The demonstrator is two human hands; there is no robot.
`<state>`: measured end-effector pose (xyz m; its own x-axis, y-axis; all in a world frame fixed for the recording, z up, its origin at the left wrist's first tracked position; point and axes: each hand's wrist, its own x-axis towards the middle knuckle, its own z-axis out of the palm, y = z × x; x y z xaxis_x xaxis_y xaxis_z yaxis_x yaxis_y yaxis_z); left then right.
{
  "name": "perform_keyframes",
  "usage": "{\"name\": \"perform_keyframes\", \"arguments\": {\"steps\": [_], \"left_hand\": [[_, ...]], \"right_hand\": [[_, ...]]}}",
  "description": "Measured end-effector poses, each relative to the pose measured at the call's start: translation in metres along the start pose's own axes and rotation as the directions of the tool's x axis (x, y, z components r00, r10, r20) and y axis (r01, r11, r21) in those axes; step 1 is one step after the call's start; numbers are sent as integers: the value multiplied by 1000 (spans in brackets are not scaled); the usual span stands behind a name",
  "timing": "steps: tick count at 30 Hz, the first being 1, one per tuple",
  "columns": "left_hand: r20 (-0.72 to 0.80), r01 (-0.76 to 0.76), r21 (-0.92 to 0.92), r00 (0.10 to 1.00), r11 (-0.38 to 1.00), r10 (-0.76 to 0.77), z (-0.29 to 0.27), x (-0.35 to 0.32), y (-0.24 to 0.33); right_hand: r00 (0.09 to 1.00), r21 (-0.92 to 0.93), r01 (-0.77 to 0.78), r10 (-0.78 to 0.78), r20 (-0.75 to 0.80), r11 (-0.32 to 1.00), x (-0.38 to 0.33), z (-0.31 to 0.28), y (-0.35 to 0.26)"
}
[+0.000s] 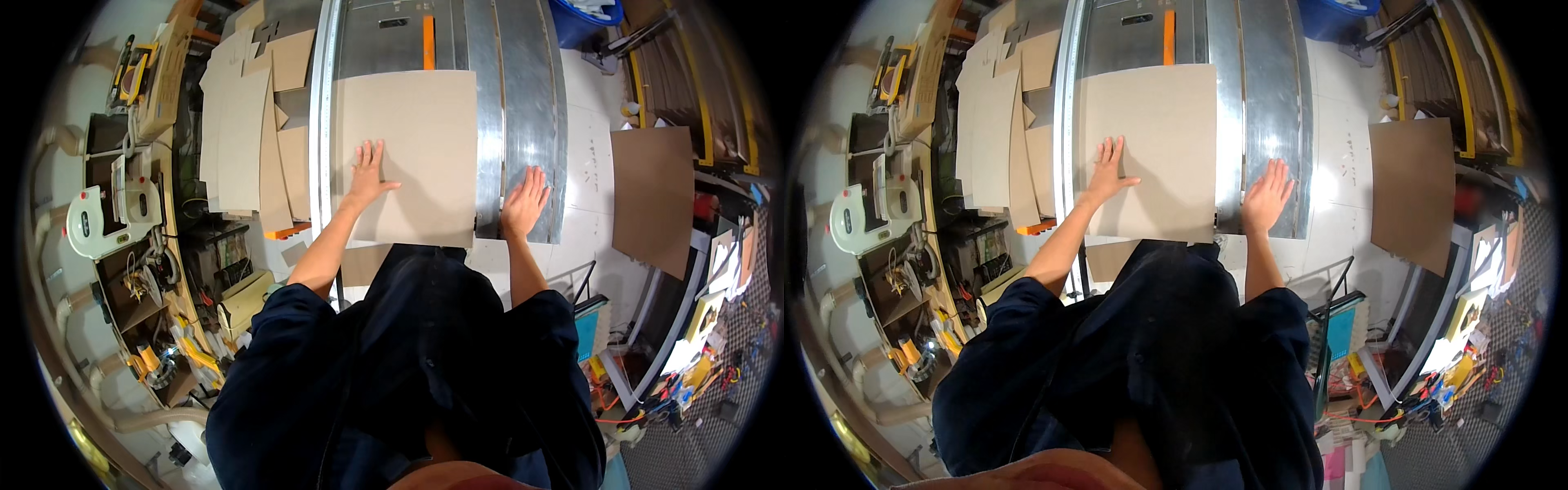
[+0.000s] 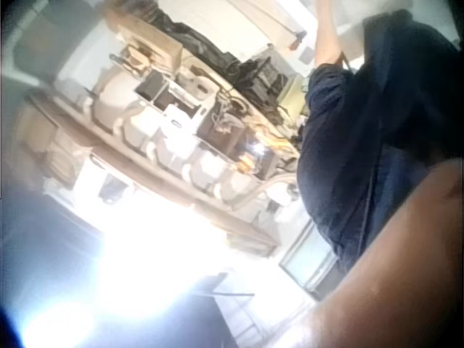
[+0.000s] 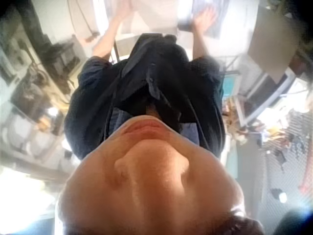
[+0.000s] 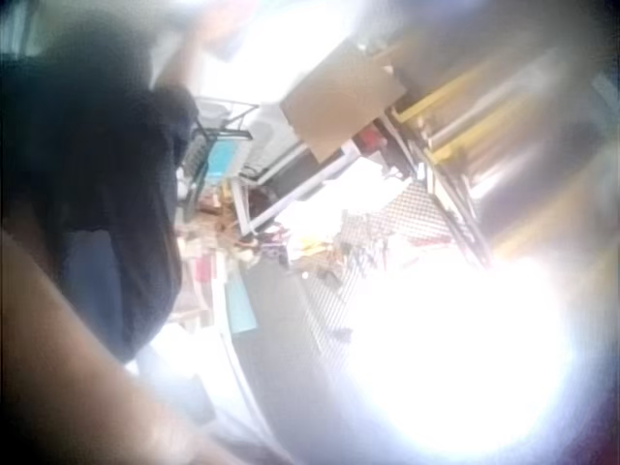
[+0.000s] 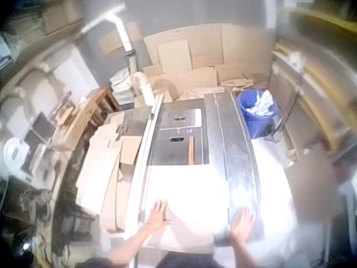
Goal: The person cuts rectangular cardboard pieces using a table saw and a metal ruler. They then apply white glue to the edges of the cut pieces with a brush and assemble them into a box-like structure. Finally, they use a staple gun to fasten the glued joints together.
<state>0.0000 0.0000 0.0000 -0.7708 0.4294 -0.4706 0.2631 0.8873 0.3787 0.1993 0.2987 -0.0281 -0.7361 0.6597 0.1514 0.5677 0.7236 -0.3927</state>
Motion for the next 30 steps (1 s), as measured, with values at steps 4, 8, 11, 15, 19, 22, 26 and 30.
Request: {"name": "perform_keyframes", "arguments": {"steps": [4, 8, 11, 15, 19, 22, 26, 30], "left_hand": [[-31, -21, -10, 999, 1000, 21, -14, 31, 7], [-40, -23, 3, 999, 1000, 23, -27, 63, 5], [-67, -62, -13, 996, 998, 61, -38, 102, 2], [-49, -69, 96, 996, 993, 74, -57, 167, -1], [-33, -69, 189, 997, 980, 77, -87, 235, 2], [-18, -84, 207, 996, 975, 90, -104, 279, 4], [9, -95, 190, 995, 977, 95, -132, 343, 9], [21, -92, 326, 996, 941, 90, -156, 405, 10]], "right_hand": [[1000, 15, -1, 2, -19, 1000, 12, 1, -2], [1000, 30, -14, 14, 3, 999, 5, -3, -6], [1000, 32, -18, 17, 12, 999, 9, -1, -7], [999, 3, -32, 31, 37, 999, 13, 0, -7], [998, 35, -54, 53, 44, 998, 16, 1, -7], [996, 15, -65, 64, 63, 998, 13, 0, -6], [992, -14, -81, 82, 95, 997, 16, 2, -5], [987, -40, -98, 102, 125, 994, 17, 3, -4]]}}
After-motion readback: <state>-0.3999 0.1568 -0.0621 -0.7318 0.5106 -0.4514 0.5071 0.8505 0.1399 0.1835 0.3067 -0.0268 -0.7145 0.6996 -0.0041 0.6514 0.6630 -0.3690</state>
